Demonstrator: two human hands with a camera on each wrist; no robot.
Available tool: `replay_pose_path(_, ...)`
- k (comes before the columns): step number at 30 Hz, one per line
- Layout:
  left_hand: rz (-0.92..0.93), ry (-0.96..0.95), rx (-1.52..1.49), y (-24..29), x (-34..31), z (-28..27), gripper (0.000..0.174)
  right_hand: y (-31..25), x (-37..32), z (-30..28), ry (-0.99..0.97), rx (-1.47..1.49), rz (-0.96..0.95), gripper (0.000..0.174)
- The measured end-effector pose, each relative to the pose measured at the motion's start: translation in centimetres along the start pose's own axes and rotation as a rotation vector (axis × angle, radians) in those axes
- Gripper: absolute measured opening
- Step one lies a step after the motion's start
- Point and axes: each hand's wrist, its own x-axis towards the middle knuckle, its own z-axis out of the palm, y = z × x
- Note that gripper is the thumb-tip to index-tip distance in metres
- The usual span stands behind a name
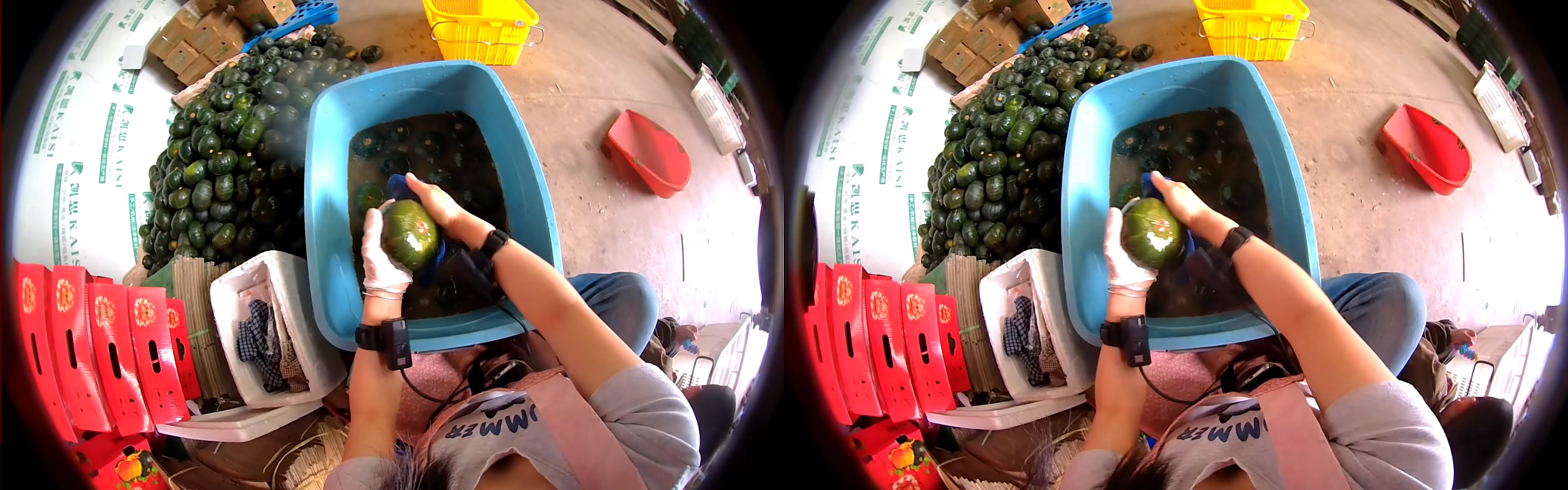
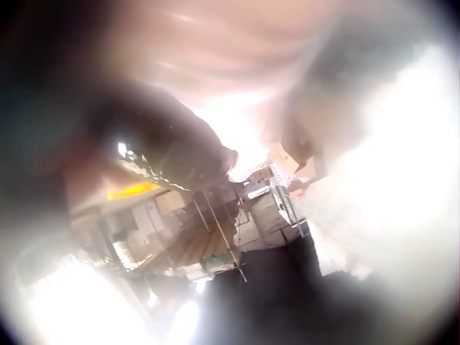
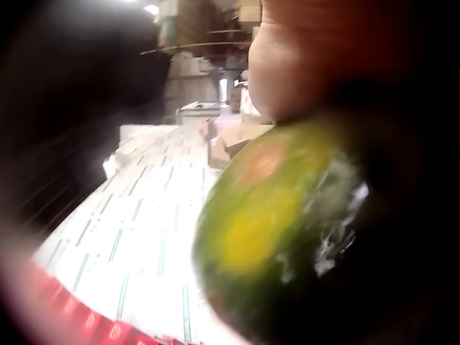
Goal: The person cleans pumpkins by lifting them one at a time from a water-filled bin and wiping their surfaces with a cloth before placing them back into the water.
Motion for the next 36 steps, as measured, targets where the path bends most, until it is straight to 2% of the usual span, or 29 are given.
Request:
replay_pose_path(1,-0.078,-0.017,-0.108,1.3,-1.5,2.1,0.059,1.8,1.5,-1.7,-0.016,-0.177,-0.153,0.064)
replay_pose_path(3,-0.033,-0.019,-0.172,2.3,-1.8,2.0,0.072,7.0,3.6,-4.1,0.067,-0.593,-0.286,0.059)
replay_pose_path(5,-0.006,-0.095,-0.235,3.2,-2.4,1.2,0.072,8.2,0.7,-4.4,-0.072,-1.178,-0.240,0.049)
replay_pose_path(9,-0.032,-0.055,-0.317,3.8,-2.2,0.2,0.082,15.4,-0.5,-5.4,-0.305,-1.730,-0.168,0.041)
replay_pose_path(11,-0.039,-0.041,-0.321,3.7,-2.1,0.1,0.083,16.7,-0.6,-5.4,-0.253,-1.743,-0.078,0.044)
replay_pose_path(12,-0.057,0.036,-0.344,3.7,-2.1,0.2,0.083,16.6,-0.1,-5.1,-0.253,-1.697,0.099,0.047)
replay_pose_path(13,-0.077,0.116,-0.367,3.8,-2.2,0.6,0.083,16.2,0.1,-4.0,-0.113,-1.474,0.255,0.049)
replay_pose_path(15,-0.037,0.269,-0.303,3.7,-2.2,1.3,0.081,14.1,2.0,-3.4,-0.040,-0.896,0.201,0.053)
replay_pose_path(16,-0.050,0.294,-0.288,3.5,-1.7,1.0,0.078,15.9,3.8,-4.1,0.122,-0.745,0.157,0.051)
replay_pose_path(17,-0.069,0.323,-0.274,3.1,-1.2,0.4,0.075,11.7,0.3,-2.0,0.136,-0.427,-0.091,0.042)
replay_pose_path(18,-0.090,0.365,-0.259,2.9,-0.6,0.1,0.069,9.2,-1.2,-1.1,0.087,-0.236,-0.166,0.035)
replay_pose_path(19,-0.105,0.404,-0.220,2.9,-0.6,0.5,0.064,6.7,-2.9,-0.1,0.076,-0.036,-0.205,0.035)
replay_pose_path(20,-0.114,0.337,-0.221,2.7,-0.5,0.2,0.060,3.8,-5.0,0.9,0.001,0.019,-0.288,0.038)
replay_pose_path(21,-0.121,0.269,-0.220,2.4,-0.2,-0.1,0.056,1.2,-6.9,1.7,-0.063,-0.028,-0.343,0.049)
replay_pose_path(22,-0.124,0.266,-0.221,2.2,0.1,-0.1,0.056,0.8,-7.0,1.8,-0.083,-0.260,-0.547,0.059)
replay_pose_path(24,0.039,0.244,-0.183,1.4,0.3,-0.1,0.048,-0.5,-7.0,1.8,-0.106,-0.771,-0.944,0.077)
replay_pose_path(25,0.047,0.311,-0.236,1.2,0.2,0.0,0.044,-0.4,-7.2,1.8,-0.102,-0.772,-0.941,0.077)
replay_pose_path(27,-0.029,0.264,-0.325,1.4,-0.1,-0.2,0.044,-0.3,-7.3,1.8,-0.077,-0.751,-0.855,0.073)
replay_pose_path(29,0.001,0.254,-0.269,1.3,0.2,-0.7,0.043,-0.1,-7.9,2.0,-0.027,-0.744,-0.842,0.071)
replay_pose_path(31,0.015,0.256,-0.204,1.2,0.2,-0.9,0.043,0.1,-8.5,2.2,0.026,-0.800,-0.751,0.073)
replay_pose_path(35,0.026,0.269,-0.189,1.1,0.2,-0.1,0.042,-0.8,-7.7,2.0,0.041,-0.778,-0.956,0.073)
replay_pose_path(36,-0.017,0.257,-0.218,1.0,0.3,-0.4,0.041,-0.5,-7.6,1.5,0.012,-0.777,-0.904,0.074)
